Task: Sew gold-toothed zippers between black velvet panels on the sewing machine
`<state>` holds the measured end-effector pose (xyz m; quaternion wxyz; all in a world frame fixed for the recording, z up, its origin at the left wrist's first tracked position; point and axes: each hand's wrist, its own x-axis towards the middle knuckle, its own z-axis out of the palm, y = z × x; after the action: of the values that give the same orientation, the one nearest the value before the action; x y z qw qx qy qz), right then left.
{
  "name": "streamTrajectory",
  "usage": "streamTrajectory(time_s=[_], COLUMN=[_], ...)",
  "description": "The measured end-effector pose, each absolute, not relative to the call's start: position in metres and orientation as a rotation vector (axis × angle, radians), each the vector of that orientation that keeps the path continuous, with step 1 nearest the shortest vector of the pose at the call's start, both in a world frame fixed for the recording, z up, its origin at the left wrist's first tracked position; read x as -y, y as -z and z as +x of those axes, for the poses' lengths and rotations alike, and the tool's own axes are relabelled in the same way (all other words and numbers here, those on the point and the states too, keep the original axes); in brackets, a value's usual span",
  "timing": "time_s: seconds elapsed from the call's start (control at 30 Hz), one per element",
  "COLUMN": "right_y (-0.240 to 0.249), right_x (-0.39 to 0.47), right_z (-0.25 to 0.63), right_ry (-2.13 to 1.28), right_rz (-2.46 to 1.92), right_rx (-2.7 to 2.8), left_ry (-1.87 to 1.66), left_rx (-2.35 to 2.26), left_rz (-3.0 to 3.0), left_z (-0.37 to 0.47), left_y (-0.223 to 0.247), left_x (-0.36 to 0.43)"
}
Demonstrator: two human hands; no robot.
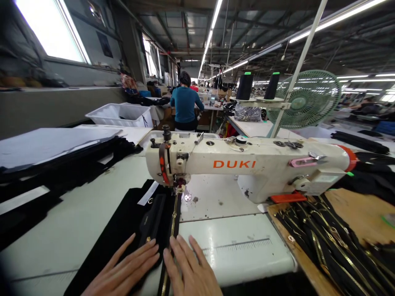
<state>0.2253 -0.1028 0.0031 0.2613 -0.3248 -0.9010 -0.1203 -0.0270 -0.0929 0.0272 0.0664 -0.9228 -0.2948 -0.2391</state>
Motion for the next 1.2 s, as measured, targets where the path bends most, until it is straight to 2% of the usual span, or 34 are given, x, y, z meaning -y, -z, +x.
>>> streamTrajectory(time_s=[0.07,0.13,0.2,0.27,0.4,0.5,0.57,0.67,0.73,0.87,1.2], right_y=[-0.003,-0.014,-0.034,-0.057,-0.099,-0.114,-0.106,-0.066,-0.037,-0.012,-0.017], right_x=[0.109,0.107,0.095,0.076,0.037,0.041,0.059,0.091,0.106,0.12,0.129], right_z=[0.217,0.218,0.231,0.255,0.297,0.29,0.266,0.224,0.206,0.199,0.203], right_ry=[0.257,-0.05,-0.448,-0.695,-0.712,-0.75,-0.663,-0.087,0.172,0.278,0.301], right_rz=[-0.9,-0.902,-0.982,-1.217,-1.222,-1.111,-0.966,-0.878,-0.868,-0.882,-0.915], right_rx=[2.366,2.278,2.122,1.882,1.88,2.023,2.237,2.377,2.278,2.137,2.131], left_ry=[0.938,1.122,1.198,1.234,1.223,1.131,1.058,0.9,0.764,0.595,0.585], left_rx=[1.275,1.743,2.018,2.046,1.938,1.794,1.624,1.286,1.07,0.823,0.818], left_rz=[-2.859,-2.835,-2.823,-2.847,-2.848,-2.852,-2.847,-2.84,-2.826,-2.75,-2.684], left_z=[-0.038,-0.047,-0.05,-0.047,-0.031,-0.028,-0.03,-0.03,-0.025,-0.013,-0.011], left_y=[-0.041,-0.061,-0.079,-0.092,-0.1,-0.096,-0.09,-0.077,-0.066,-0.044,-0.035], left_x=[0.09,0.084,0.08,0.079,0.082,0.086,0.089,0.096,0.1,0.106,0.111])
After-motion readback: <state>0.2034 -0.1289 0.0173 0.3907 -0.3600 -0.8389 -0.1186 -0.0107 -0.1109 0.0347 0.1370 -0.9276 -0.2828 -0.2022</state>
